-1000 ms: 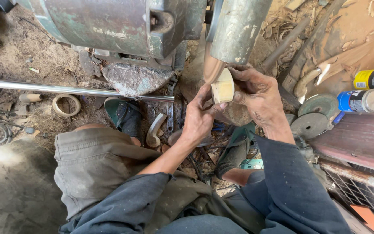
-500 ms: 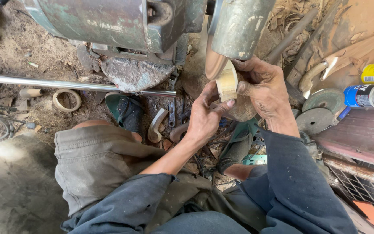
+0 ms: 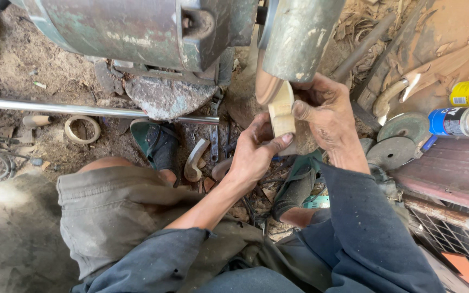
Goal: The person holds a curved wooden piece against a rotating grinding wheel, repeatedly rotating and repositioning the piece to smooth its edges and surfaces. The person continues this process throughout the clip, occasionally pausing to inspect the wood before resuming grinding.
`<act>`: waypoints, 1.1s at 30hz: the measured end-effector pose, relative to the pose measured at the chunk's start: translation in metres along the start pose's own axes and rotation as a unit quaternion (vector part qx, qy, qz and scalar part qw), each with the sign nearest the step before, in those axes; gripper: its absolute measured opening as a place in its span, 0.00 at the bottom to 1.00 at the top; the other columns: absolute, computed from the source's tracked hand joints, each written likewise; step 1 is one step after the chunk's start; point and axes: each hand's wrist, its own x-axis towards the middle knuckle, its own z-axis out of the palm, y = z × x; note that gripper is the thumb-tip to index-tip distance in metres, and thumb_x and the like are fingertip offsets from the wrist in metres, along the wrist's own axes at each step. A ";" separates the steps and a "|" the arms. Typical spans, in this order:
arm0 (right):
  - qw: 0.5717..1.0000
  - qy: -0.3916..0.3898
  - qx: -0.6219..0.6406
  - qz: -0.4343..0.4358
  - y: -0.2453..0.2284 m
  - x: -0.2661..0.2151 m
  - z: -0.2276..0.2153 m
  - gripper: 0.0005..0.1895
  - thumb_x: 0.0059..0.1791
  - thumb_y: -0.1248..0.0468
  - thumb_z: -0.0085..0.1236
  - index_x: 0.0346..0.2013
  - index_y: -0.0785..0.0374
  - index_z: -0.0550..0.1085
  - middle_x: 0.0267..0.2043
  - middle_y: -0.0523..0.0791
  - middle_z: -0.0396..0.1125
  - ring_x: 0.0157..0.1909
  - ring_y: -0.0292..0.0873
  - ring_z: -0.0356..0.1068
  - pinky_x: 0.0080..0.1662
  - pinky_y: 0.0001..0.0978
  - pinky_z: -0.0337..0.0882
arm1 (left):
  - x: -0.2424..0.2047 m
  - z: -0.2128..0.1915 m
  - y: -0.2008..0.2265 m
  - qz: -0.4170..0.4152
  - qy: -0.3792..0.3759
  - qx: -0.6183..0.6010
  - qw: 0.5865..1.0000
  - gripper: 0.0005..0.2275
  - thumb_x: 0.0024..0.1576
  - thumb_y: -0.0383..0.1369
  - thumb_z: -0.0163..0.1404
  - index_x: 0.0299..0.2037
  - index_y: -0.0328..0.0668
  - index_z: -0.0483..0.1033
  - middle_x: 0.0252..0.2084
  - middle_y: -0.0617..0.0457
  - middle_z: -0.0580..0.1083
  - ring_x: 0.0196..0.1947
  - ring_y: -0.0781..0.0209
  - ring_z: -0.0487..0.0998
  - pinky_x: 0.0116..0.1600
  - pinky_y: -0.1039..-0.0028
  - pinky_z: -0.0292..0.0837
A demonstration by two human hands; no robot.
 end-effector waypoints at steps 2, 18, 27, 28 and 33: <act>1.000 0.011 -0.008 0.011 -0.002 0.003 -0.001 0.34 0.42 0.60 0.76 0.59 0.69 0.75 0.53 0.48 0.75 0.55 0.42 0.74 0.60 0.36 0.74 | -0.002 0.000 0.004 -0.021 -0.002 -0.003 1.000 0.25 0.56 0.27 0.57 0.64 0.29 0.66 0.49 0.41 0.78 0.50 0.58 0.79 0.57 0.66 0.75; 0.994 0.037 -0.087 0.052 -0.014 -0.025 0.012 0.33 0.53 0.44 0.58 0.58 0.70 0.74 0.51 0.48 0.75 0.55 0.41 0.74 0.57 0.32 0.74 | -0.011 -0.021 0.021 -0.047 -0.007 0.159 0.986 0.28 0.53 0.28 0.60 0.64 0.35 0.66 0.52 0.45 0.79 0.52 0.55 0.80 0.59 0.65 0.77; 0.958 0.090 0.124 0.243 -0.007 -0.078 0.002 0.23 0.51 0.59 0.51 0.59 0.63 0.71 0.55 0.48 0.71 0.52 0.43 0.74 0.47 0.37 0.78 | -0.025 -0.017 0.000 0.289 0.004 0.453 0.843 0.32 0.50 0.16 0.56 0.68 0.35 0.64 0.72 0.39 0.62 0.73 0.38 0.59 0.72 0.57 0.59; 0.959 0.081 0.126 0.242 -0.007 -0.081 0.006 0.22 0.51 0.60 0.51 0.59 0.63 0.71 0.54 0.47 0.71 0.52 0.42 0.74 0.48 0.37 0.77 | -0.030 -0.016 -0.001 0.241 0.001 0.406 0.882 0.31 0.51 0.15 0.53 0.68 0.38 0.63 0.73 0.41 0.61 0.72 0.42 0.62 0.71 0.60 0.63; 0.957 0.096 0.120 0.246 -0.016 -0.081 0.016 0.23 0.53 0.61 0.54 0.62 0.63 0.67 0.52 0.45 0.69 0.53 0.41 0.71 0.51 0.37 0.72 | -0.034 -0.005 0.003 0.304 -0.038 0.424 0.852 0.36 0.49 0.08 0.46 0.70 0.45 0.63 0.76 0.44 0.59 0.77 0.46 0.57 0.76 0.60 0.61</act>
